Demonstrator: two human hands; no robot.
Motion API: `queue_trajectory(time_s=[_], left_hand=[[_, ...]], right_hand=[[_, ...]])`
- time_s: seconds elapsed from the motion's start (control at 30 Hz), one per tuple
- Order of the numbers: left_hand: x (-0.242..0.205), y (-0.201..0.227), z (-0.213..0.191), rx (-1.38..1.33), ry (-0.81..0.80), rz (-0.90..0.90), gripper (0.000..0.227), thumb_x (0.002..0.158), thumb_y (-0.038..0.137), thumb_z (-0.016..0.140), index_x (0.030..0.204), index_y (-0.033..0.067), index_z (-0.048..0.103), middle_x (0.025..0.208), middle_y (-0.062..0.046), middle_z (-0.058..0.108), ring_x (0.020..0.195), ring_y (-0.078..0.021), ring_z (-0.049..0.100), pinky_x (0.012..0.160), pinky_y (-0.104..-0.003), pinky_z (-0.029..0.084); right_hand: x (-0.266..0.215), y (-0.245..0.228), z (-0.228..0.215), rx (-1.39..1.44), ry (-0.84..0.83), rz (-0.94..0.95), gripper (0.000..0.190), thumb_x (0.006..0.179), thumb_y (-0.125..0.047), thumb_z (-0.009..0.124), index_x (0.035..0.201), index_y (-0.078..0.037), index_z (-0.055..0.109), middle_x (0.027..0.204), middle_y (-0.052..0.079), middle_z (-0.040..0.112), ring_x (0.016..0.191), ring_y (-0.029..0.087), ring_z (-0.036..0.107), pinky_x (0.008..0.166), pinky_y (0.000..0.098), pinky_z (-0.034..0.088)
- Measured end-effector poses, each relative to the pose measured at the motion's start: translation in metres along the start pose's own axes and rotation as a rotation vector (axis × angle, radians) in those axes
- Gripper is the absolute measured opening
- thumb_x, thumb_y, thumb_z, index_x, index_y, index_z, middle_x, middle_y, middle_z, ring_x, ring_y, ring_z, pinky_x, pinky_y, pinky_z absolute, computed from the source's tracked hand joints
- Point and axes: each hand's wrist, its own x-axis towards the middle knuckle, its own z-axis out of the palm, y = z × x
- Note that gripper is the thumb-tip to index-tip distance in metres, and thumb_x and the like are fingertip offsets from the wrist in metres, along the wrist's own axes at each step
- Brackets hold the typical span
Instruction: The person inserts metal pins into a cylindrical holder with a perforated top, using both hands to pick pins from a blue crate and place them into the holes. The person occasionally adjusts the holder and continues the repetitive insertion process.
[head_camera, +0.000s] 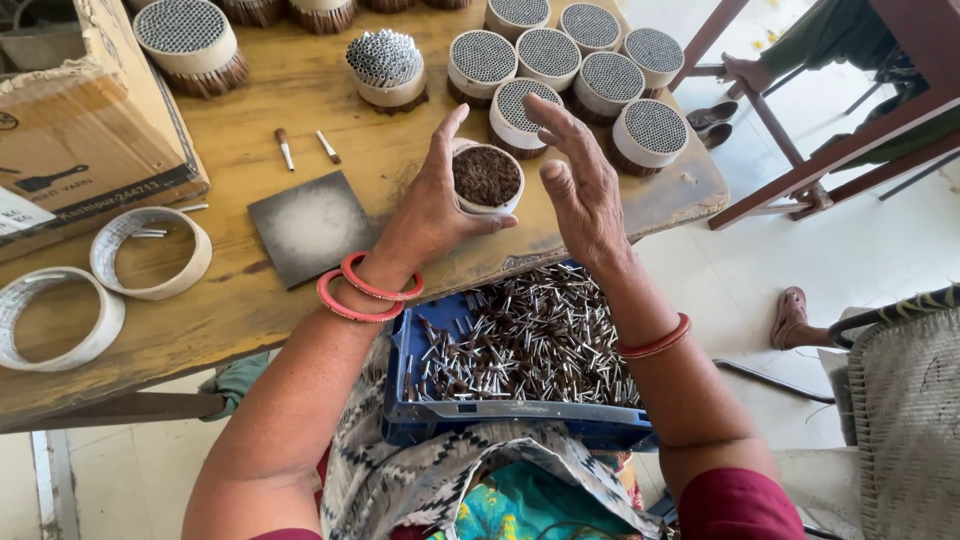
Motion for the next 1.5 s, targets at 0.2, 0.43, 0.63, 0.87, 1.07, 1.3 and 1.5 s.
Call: queue_trajectory(time_s=[0.2, 0.43, 0.63, 0.87, 1.07, 1.3, 1.5], left_hand=[[-0.004, -0.003, 0.0, -0.06, 0.01, -0.052, 0.126, 0.074, 0.026, 0.099, 0.163, 0.0077, 0.012, 0.141, -0.016, 0.061, 0.13, -0.0273, 0.065, 0.114, -0.04, 0.053], [-0.005, 0.007, -0.001, 0.048, -0.006, 0.028, 0.131, 0.068, 0.021, 0.101, 0.162, 0.0084, 0.012, 0.141, -0.018, 0.06, 0.131, -0.0322, 0.061, 0.112, -0.042, 0.049], [-0.004, -0.004, 0.001, 0.012, -0.004, 0.005, 0.133, 0.07, 0.025, 0.102, 0.162, 0.0069, 0.008, 0.139, -0.018, 0.06, 0.13, -0.0318, 0.063, 0.113, -0.041, 0.05], [-0.007, -0.021, 0.004, 0.095, 0.064, 0.001, 0.136, 0.074, 0.032, 0.099, 0.164, 0.0034, 0.0, 0.143, -0.022, 0.057, 0.131, -0.0349, 0.06, 0.113, -0.044, 0.048], [-0.008, -0.012, -0.003, 0.193, 0.106, 0.006, 0.143, 0.067, 0.039, 0.105, 0.16, 0.0055, 0.001, 0.14, -0.028, 0.05, 0.13, -0.04, 0.055, 0.114, -0.05, 0.044], [-0.006, -0.026, -0.002, -0.11, -0.069, 0.021, 0.14, 0.078, 0.024, 0.1, 0.165, 0.0112, -0.009, 0.145, -0.021, 0.059, 0.135, -0.0323, 0.062, 0.119, -0.045, 0.048], [-0.01, -0.023, 0.001, -0.065, -0.047, 0.007, 0.142, 0.076, 0.018, 0.104, 0.165, 0.0176, -0.006, 0.146, -0.019, 0.058, 0.136, -0.0308, 0.062, 0.119, -0.043, 0.049]], right_hand=[[-0.003, 0.003, 0.007, -0.598, -0.15, -0.263, 0.05, 0.101, -0.029, 0.072, 0.146, -0.011, 0.06, 0.154, 0.012, 0.055, 0.147, 0.032, 0.048, 0.122, 0.0487, 0.038], [-0.005, 0.009, 0.005, -0.619, -0.217, -0.225, 0.012, 0.092, -0.017, 0.076, 0.102, -0.013, 0.071, 0.143, 0.007, 0.061, 0.142, 0.032, 0.05, 0.114, 0.0486, 0.039], [-0.001, 0.007, 0.003, -0.555, -0.243, -0.029, 0.034, 0.108, -0.028, 0.061, 0.138, -0.016, 0.067, 0.16, 0.011, 0.051, 0.143, 0.029, 0.048, 0.12, 0.0451, 0.039], [0.008, 0.032, 0.012, -0.693, -0.396, -0.238, 0.101, 0.096, -0.073, 0.048, 0.165, -0.003, 0.022, 0.168, 0.024, 0.032, 0.157, 0.039, 0.028, 0.128, 0.056, 0.022], [0.009, -0.005, 0.001, -0.47, -0.114, 0.017, 0.09, 0.101, -0.076, 0.039, 0.164, -0.012, 0.034, 0.171, 0.012, 0.038, 0.163, 0.029, 0.033, 0.137, 0.0489, 0.028], [-0.002, -0.001, 0.019, -0.778, -0.469, -0.321, 0.101, 0.092, -0.073, 0.058, 0.159, -0.001, 0.036, 0.162, 0.021, 0.044, 0.153, 0.034, 0.039, 0.124, 0.0593, 0.025], [-0.042, -0.019, 0.006, -0.149, -0.797, 0.108, 0.018, 0.097, -0.028, 0.073, 0.109, -0.015, 0.079, 0.101, 0.006, 0.08, 0.092, 0.022, 0.078, 0.084, 0.0355, 0.062]])
